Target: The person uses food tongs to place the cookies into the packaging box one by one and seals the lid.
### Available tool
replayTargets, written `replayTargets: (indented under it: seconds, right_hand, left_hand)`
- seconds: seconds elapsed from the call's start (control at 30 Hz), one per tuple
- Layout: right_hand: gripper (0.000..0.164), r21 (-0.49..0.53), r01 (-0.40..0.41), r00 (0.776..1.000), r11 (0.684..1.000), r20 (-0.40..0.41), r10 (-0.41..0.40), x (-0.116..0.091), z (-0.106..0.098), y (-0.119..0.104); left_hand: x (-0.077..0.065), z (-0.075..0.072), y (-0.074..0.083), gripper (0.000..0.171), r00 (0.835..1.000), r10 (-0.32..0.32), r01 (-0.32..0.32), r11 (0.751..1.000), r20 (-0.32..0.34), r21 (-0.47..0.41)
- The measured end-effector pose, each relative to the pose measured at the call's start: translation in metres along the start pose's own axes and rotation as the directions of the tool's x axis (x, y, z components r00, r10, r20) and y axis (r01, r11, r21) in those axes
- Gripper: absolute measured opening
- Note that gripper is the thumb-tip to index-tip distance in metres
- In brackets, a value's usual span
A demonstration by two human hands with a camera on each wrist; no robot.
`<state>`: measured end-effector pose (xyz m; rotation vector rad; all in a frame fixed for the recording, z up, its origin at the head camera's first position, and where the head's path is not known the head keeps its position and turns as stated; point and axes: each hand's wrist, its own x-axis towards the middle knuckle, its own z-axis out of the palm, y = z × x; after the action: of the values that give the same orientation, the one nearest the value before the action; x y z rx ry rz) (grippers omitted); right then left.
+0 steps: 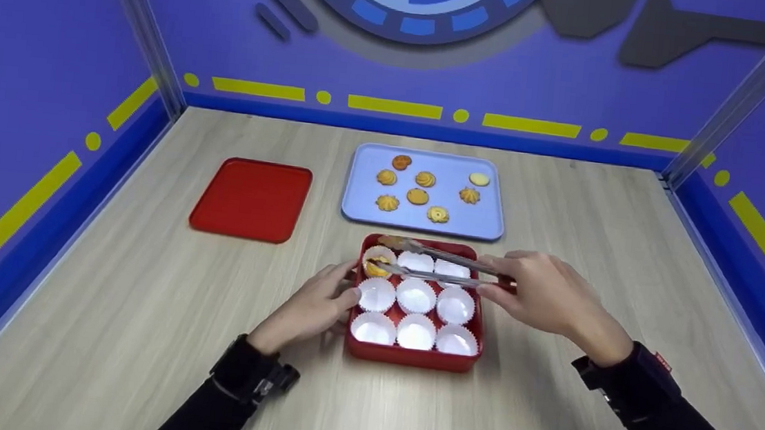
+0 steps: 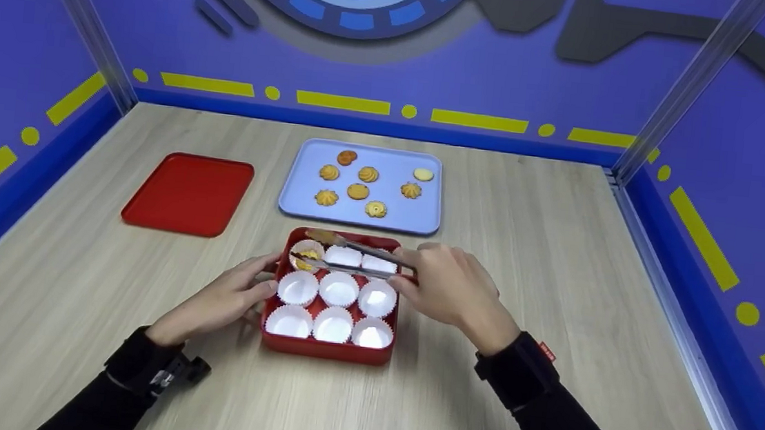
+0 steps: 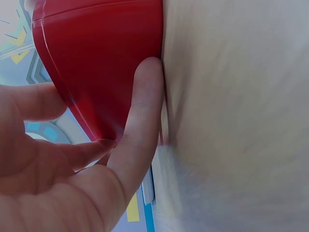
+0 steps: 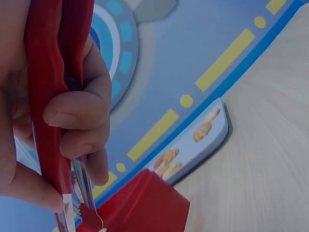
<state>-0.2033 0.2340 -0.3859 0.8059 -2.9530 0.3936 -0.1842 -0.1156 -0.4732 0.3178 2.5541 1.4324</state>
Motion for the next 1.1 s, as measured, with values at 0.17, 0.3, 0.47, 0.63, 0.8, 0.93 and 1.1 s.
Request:
replayTargets:
  seconds: [0.17, 0.3, 0.47, 0.63, 0.8, 0.93, 1.1]
  right_hand:
    - [0.039, 0.073, -0.029, 0.997, 0.997, -0.068, 0.034, -0.001, -0.021, 0.018]
    - [0.038, 0.104, -0.09, 0.98, 0.99, -0.168, 0.107, 0.003, -0.028, 0.042]
    - [0.046, 0.109, -0.24, 0.948, 0.965, -0.188, 0.257, 0.013, -0.019, 0.074]
    - [0.025, 0.093, -0.303, 0.939, 0.949, -0.144, 0.313, 0.028, -0.001, 0.096]
    - [0.021, 0.081, -0.324, 0.936, 0.943, -0.117, 0.332, 0.039, 0.01, 0.106]
    - [0.023, 0.062, -0.339, 0.934, 0.939, -0.101, 0.344, 0.04, 0.012, 0.106]
    - [0.025, 0.044, -0.353, 0.929, 0.934, -0.102, 0.356, 0.04, 0.017, 0.107]
  left_hand:
    - [0.0, -0.001, 0.001, 0.061, 1.0, 0.003, -0.003, 1.0, 0.005, -0.003]
    - [0.0, -0.001, 0.001, 0.061, 1.0, 0.004, -0.004, 1.0, 0.003, 0.013]
    - [0.0, 0.0, 0.001, 0.061, 1.0, 0.0, 0.0, 1.0, 0.003, 0.012]
    - [-0.001, 0.0, 0.001, 0.062, 1.0, -0.012, 0.012, 1.0, 0.011, -0.013]
    - [-0.002, 0.0, 0.001, 0.063, 1.0, -0.016, 0.016, 1.0, 0.012, -0.005]
    - [-0.001, 0.0, 0.002, 0.062, 1.0, -0.015, 0.015, 1.0, 0.012, -0.007]
    - [-0.002, -0.001, 0.002, 0.063, 1.0, -0.016, 0.016, 1.0, 0.014, -0.006]
